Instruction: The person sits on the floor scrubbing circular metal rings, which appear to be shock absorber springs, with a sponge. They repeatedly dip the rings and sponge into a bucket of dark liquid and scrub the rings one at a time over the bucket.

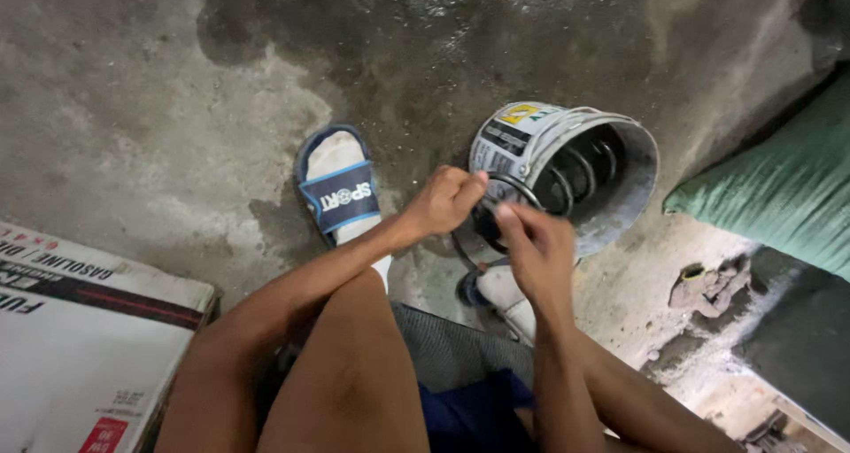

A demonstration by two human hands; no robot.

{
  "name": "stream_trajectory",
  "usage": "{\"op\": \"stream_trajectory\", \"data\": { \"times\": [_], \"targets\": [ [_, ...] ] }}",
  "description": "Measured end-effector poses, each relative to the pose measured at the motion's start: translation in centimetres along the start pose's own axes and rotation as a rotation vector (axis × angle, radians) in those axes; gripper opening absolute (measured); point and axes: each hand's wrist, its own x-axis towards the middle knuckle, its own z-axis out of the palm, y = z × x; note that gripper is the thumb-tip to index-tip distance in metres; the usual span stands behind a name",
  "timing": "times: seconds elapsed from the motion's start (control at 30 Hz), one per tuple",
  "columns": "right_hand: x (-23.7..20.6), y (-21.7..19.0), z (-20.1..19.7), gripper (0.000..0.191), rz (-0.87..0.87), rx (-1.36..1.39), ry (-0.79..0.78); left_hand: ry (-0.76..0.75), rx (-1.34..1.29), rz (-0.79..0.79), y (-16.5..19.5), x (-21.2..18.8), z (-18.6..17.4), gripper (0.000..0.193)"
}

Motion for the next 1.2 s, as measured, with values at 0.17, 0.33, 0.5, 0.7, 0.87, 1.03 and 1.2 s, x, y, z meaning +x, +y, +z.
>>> {"op": "stream_trajectory", "data": {
  "times": [0.17,0.33,0.5,0.7,0.87,1.03,1.2],
  "targets": [
    [0.4,2.0,-0.3,0.027,-0.192,-0.046,0.076,-0.033,-0.01,-0.028,-0.4,0.1,-0.2,0.054],
    [0.2,3.2,-0.6,0.031,0.054,0.17,-0.084,-0.01,-0.012,-0.036,-0.4,0.0,-0.4,0.052],
    [0.6,2.1,-0.1,0.032,-0.04,-0.01,-0.001,-0.048,0.034,-0.029,-0.1,0.1,-0.7,0.054],
    [0.7,1.1,0.7,0.027,0.034,0.024,-0.057,-0.028,0.043,0.015,0.2,0.2,-1.0,0.051],
    [-0.9,-0.7,0.2,0.024,-0.174,0.152,0.108,-0.024,0.035,0.009,0.2,0.0,-1.1,0.05],
    [0.5,-1.7,1.2,0.023,-0.157,-0.064,0.039,-0.053,0.047,-0.085,-0.3,-0.1,-1.2,0.051],
    [-1.4,0.8,1.0,0.021,-0.158,-0.03,0.189,-0.073,0.024,-0.067,-1.5,-0.1,-1.5,0.054]
  ]
}}
